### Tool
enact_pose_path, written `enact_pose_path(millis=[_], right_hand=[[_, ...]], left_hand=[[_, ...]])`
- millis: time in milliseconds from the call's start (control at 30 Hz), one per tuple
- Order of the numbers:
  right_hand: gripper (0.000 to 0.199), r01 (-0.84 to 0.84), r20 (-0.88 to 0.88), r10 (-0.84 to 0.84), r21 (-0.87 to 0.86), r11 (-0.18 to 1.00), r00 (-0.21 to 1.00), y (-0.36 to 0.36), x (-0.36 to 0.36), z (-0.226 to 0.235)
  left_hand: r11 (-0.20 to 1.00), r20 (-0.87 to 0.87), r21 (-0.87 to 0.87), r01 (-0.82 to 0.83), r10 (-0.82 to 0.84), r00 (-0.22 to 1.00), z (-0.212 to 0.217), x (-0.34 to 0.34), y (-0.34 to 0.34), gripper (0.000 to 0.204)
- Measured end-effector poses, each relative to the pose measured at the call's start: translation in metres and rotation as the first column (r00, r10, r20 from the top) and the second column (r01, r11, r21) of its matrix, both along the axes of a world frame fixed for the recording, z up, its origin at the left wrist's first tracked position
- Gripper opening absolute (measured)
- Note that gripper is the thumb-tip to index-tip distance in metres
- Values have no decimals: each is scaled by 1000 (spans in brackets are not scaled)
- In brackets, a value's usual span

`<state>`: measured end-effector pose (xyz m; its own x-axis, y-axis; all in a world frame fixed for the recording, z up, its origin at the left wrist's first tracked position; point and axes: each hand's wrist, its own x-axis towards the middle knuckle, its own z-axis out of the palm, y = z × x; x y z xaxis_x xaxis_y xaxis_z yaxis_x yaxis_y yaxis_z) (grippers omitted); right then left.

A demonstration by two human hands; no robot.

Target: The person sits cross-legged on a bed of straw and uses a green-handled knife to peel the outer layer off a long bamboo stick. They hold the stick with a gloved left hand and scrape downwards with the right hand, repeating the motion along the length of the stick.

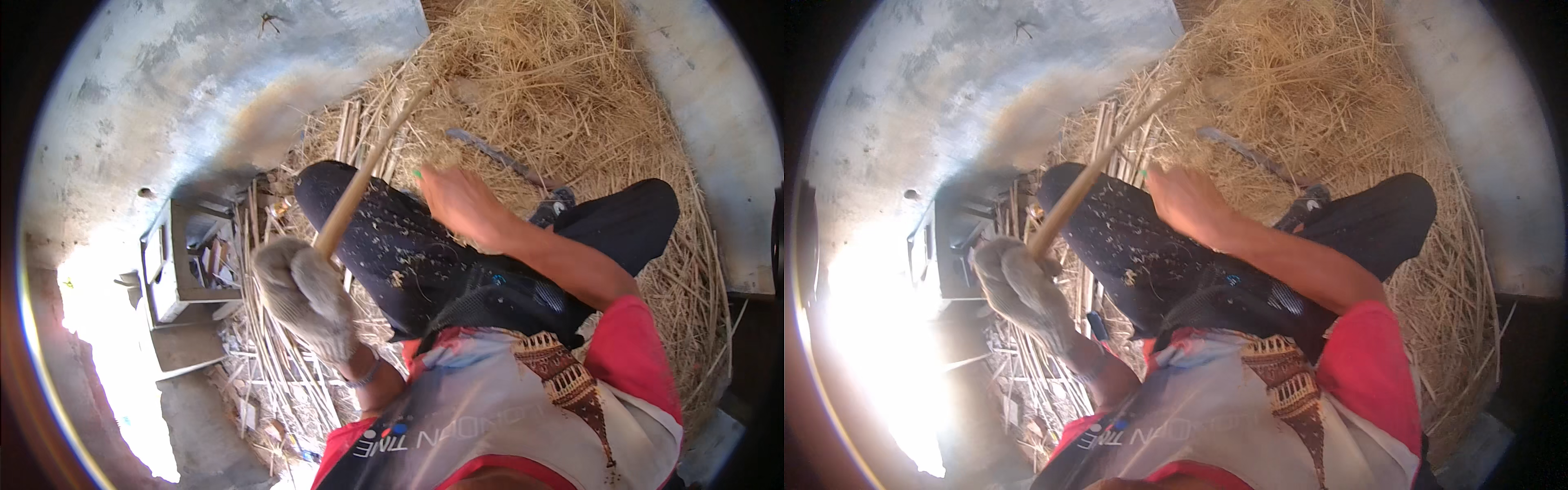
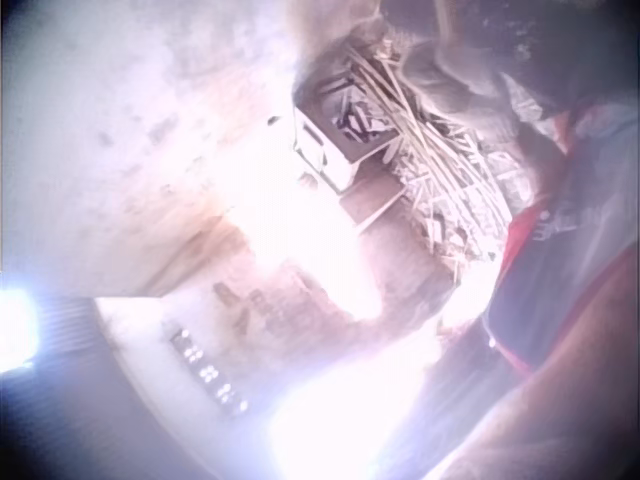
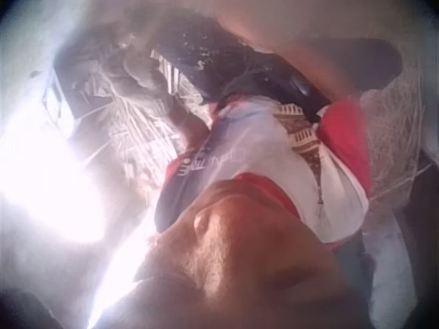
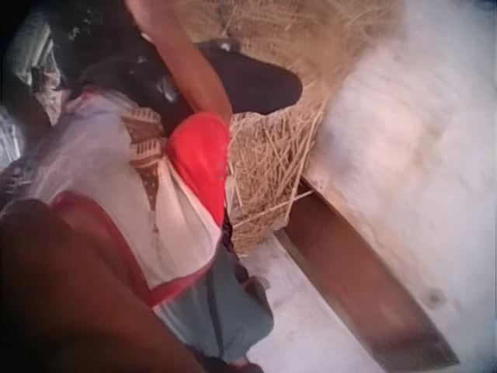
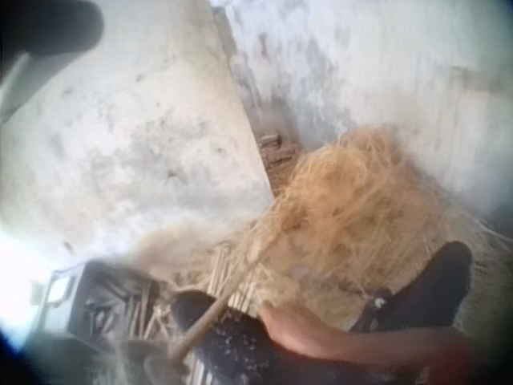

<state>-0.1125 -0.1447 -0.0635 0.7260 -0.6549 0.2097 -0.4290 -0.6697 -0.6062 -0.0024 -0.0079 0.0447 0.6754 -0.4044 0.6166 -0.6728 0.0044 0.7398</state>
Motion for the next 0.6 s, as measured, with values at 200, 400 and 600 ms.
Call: enact_pose_path(millis=[200, 400, 600], right_hand=[[24, -199, 208, 201, -32, 979, 957, 32, -1, 55], [23, -133, 129, 136, -33, 991, 982, 20, 12, 52], [23, -149, 66, 145, 54, 987, 987, 2, 18, 38]], left_hand=[[999, 107, 4, -47, 47, 993, -8, -11, -3, 29], [993, 32, 59, -105, 103, 994, -1, 0, 1, 29], [996, 62, 53, -76, 73, 995, -2, 0, 1, 32]])
